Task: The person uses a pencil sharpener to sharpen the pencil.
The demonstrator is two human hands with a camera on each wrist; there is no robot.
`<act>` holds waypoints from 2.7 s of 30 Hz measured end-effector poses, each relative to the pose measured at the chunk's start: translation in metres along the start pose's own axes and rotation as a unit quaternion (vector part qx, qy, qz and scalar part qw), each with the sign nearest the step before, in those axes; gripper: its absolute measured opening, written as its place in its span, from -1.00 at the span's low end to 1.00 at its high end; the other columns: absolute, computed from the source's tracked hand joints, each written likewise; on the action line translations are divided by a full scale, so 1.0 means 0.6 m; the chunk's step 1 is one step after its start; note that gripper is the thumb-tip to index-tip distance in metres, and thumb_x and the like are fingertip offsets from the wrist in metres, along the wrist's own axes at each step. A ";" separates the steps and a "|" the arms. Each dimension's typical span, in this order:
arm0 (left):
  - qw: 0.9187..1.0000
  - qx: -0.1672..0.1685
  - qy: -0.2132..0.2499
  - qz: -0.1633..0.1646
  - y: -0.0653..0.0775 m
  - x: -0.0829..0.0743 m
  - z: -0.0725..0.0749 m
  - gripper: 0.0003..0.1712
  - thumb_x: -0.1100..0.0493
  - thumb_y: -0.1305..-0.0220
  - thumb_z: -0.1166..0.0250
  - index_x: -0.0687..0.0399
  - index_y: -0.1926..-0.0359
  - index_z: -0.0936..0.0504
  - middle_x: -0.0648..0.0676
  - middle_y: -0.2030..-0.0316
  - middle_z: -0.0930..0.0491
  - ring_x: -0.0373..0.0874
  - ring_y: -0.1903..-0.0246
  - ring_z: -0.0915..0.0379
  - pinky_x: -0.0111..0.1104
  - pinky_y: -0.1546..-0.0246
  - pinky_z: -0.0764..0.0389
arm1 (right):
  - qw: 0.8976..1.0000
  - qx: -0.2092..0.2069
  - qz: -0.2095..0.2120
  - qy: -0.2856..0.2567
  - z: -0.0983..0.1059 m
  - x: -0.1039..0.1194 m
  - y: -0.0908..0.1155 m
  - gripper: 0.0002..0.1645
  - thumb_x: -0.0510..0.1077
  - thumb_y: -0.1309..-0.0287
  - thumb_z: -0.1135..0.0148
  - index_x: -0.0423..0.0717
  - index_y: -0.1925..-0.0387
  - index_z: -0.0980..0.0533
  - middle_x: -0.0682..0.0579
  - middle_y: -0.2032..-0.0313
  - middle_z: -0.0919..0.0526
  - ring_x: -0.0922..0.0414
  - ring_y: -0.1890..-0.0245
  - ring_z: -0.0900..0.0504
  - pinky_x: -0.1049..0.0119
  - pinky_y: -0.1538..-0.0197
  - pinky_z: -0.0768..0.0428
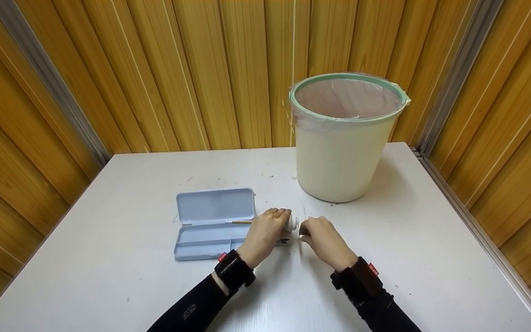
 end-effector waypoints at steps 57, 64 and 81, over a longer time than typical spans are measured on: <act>0.998 0.026 0.042 -0.031 -0.003 0.035 -0.009 -0.71 0.25 -0.25 -0.19 0.07 0.03 -0.69 -0.07 0.18 -0.75 -0.23 0.22 -0.65 -0.49 0.26 -0.68 | 0.928 -0.268 0.089 0.243 -0.024 -0.007 -0.035 -0.75 -0.37 0.09 -0.40 -0.32 0.27 -0.63 -0.09 0.40 -0.71 0.00 0.34 -0.65 0.20 0.33 -0.71; 0.998 0.005 0.030 -0.055 -0.004 0.027 -0.007 -0.68 0.20 -0.18 -0.29 0.02 0.02 -0.70 -0.11 0.15 -0.75 -0.27 0.17 -0.63 -0.54 0.16 -0.65 | 0.954 -0.229 0.037 0.190 -0.011 -0.025 -0.058 -0.84 -0.36 -0.01 -0.34 -0.32 0.29 -0.64 -0.14 0.43 -0.72 -0.04 0.37 -0.66 0.12 0.34 -0.69; 0.998 0.022 0.044 -0.047 -0.002 0.020 -0.008 -0.55 0.04 -0.07 -0.41 0.00 -0.03 -0.68 -0.10 0.10 -0.74 -0.26 0.14 -0.65 -0.53 0.19 -0.66 | 0.989 -0.113 -0.036 0.089 -0.034 -0.081 -0.097 -0.95 -0.35 -0.08 -0.31 -0.28 0.45 -0.63 -0.14 0.45 -0.72 -0.08 0.42 -0.67 0.02 0.29 -0.64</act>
Point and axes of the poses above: each hand's wrist, its own y-axis away from the middle knuckle, its own z-axis out of the back of the hand, x = y × z, the point moved 4 cm from there along -y, towards the middle knuckle
